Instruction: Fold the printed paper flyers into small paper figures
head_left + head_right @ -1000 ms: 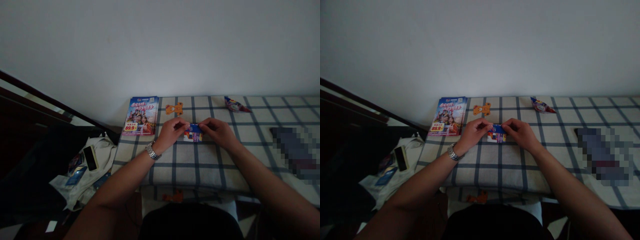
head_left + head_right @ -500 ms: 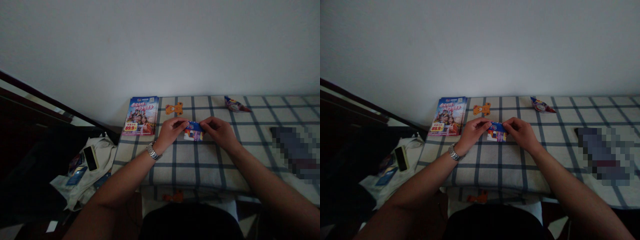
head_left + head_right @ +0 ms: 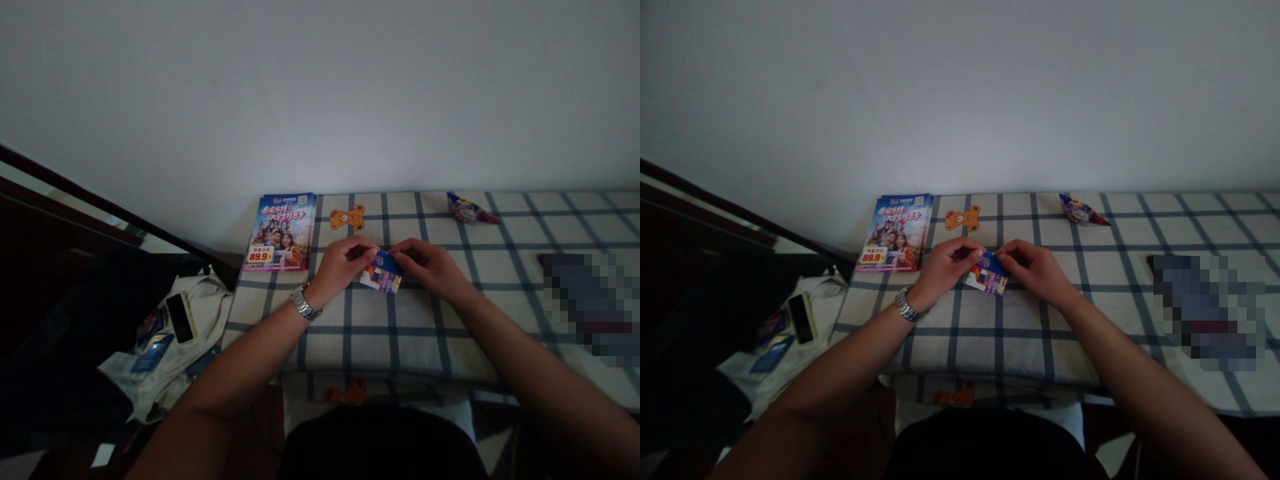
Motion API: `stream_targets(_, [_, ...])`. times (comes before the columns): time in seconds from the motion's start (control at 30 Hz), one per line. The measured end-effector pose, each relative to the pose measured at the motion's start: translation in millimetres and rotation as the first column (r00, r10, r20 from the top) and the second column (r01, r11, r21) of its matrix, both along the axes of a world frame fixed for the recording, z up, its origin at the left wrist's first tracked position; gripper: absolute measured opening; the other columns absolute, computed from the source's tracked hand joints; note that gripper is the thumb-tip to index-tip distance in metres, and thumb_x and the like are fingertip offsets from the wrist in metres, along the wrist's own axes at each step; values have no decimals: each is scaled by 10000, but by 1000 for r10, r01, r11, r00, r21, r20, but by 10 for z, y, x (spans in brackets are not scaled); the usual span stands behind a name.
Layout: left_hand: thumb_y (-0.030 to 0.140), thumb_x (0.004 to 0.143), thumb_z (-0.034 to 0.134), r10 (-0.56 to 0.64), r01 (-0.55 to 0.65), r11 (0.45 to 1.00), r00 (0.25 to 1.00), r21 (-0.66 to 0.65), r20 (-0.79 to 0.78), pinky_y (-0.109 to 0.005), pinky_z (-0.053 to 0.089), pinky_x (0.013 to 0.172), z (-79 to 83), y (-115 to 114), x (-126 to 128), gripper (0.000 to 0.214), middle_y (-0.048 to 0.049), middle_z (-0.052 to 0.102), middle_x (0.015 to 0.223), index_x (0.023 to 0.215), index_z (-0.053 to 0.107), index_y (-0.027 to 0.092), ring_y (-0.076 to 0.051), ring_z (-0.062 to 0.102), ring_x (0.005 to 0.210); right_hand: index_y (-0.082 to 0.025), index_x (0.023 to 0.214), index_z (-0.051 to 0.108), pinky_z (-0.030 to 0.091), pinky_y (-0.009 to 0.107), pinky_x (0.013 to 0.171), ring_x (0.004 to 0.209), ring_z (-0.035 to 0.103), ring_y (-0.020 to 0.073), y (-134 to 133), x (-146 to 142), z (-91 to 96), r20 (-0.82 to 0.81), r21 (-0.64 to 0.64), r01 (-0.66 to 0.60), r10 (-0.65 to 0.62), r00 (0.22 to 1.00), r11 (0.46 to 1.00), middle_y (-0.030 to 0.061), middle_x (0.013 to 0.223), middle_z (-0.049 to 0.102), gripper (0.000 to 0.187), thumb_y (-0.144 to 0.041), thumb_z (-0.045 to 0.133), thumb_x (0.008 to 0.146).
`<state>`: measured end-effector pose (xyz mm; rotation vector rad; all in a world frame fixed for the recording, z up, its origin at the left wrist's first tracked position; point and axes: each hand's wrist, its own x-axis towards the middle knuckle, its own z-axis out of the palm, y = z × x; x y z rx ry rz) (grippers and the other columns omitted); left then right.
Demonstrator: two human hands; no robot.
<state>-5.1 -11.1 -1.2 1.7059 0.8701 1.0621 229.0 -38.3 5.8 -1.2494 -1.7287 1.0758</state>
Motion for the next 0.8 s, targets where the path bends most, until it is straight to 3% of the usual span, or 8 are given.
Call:
stream_targets(0.13, [399,974,711,-42,41,999,998,-19,-38,-259,570,757,24,-23,8,201,-32,781,914,986,766,205,-155,729,829,-228,1025,772,563,329,710,801,734,225,-1,-1,0,100,6,-41,40,994,999,48,939,810,320,-518,644,986])
stream_targets(0.33, [417,976,710,-3,2,1000,998,-10,-59,-279,591,790,40,-34,24,217,-38,792,947,999,772,210,-164,742,851,-225,979,787,557,322,664,750,738,221,10,5,4,149,43,-7,0,989,999,48,886,814,322,-517,652,977])
stream_targets(0.8, [444,974,713,-2,0,1000,997,-18,-76,-269,574,766,-10,-9,19,261,-50,793,954,1021,758,190,-166,743,849,-214,979,784,585,332,680,760,740,223,24,-4,-4,36,45,111,-112,993,993,60,887,809,320,-522,704,941])
